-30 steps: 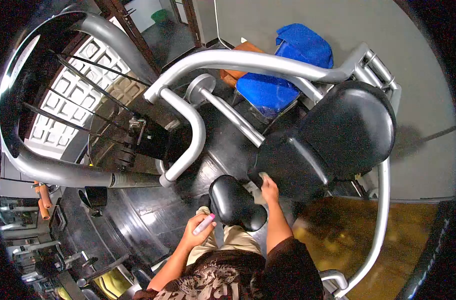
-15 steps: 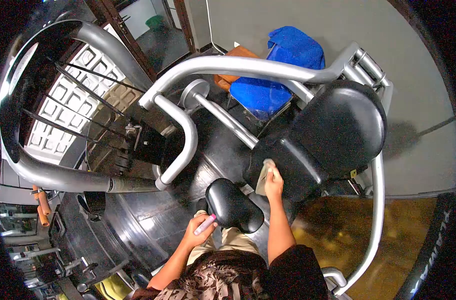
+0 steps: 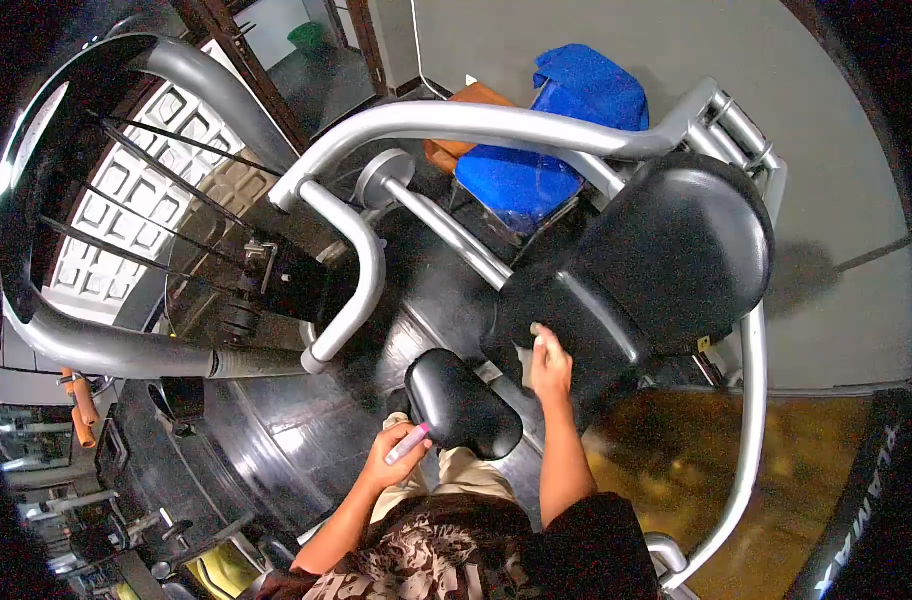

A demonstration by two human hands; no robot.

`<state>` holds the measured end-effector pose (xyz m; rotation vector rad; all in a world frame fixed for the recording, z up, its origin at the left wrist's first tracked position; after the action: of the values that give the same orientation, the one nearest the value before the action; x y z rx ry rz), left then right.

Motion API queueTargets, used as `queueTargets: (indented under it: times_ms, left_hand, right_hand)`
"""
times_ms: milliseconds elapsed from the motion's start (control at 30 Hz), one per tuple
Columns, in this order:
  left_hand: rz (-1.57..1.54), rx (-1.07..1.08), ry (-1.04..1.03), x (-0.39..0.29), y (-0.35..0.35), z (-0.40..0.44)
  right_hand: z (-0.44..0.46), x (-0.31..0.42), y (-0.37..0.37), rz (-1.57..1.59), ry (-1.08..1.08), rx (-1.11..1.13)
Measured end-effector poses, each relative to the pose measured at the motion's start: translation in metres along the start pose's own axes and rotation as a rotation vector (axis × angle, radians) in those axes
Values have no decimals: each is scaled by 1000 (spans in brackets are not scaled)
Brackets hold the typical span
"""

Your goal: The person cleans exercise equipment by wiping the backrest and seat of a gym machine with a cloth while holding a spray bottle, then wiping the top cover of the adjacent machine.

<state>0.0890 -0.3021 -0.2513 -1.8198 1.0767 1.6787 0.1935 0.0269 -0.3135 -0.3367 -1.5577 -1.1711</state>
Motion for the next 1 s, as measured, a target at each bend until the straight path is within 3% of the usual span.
queueTargets:
  times_ms: [133, 167, 267, 300, 367, 467, 567, 633, 767, 833, 900, 933, 967, 1000]
  left_hand:
    - [-23, 15, -8, -12, -9, 11]
    - [-29, 25, 3, -12, -10, 12]
    - [-47, 20, 0, -7, -12, 9]
    - [-50, 14, -9, -5, -11, 8]
    - [-30, 13, 3, -1, -8, 5]
    - [-27, 11, 28, 8, -4, 1]
    - [10, 8, 16, 3, -3, 6]
    - [19, 7, 4, -2, -5, 11]
    - [10, 13, -11, -12, -7, 17]
    - [-1, 10, -22, -14, -7, 20]
    - [-36, 4, -11, -8, -8, 17]
    - [-36, 8, -23, -9, -7, 19]
    - [-37, 13, -32, -10, -6, 19]
    - [-45, 18, -39, -9, -8, 19]
  right_hand:
    - [-2, -3, 13, -74, 83, -116]
    - [-14, -15, 10, -142, -93, -21]
    - [-53, -57, -1, -268, 5, -49]
    - [-67, -68, -2, -297, -103, 13]
    - [-90, -108, -7, -384, -90, 95]
    - [-87, -89, -3, -227, -45, 52]
    - [-43, -39, -3, -325, 30, -18]
    - [-13, -1, 5, -139, 108, -174]
    - [-8, -21, 5, -213, 59, -251]
    - [-31, -40, -5, -223, -54, -122]
    - [-75, -89, -8, -401, -442, -9]
    - [-98, -140, -16, -395, -321, 73]
    - [-126, -167, -12, -621, -551, 158]
    - [-151, -206, -13, -617, -590, 208]
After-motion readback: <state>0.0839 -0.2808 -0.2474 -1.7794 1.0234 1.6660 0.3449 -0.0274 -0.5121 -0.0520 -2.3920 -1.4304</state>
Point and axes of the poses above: each hand's wrist, its own z-axis towards the middle knuckle, its own y-axis out of the back of the hand, x = y × z, the point moved 7 cm from there along z, towards the middle knuckle
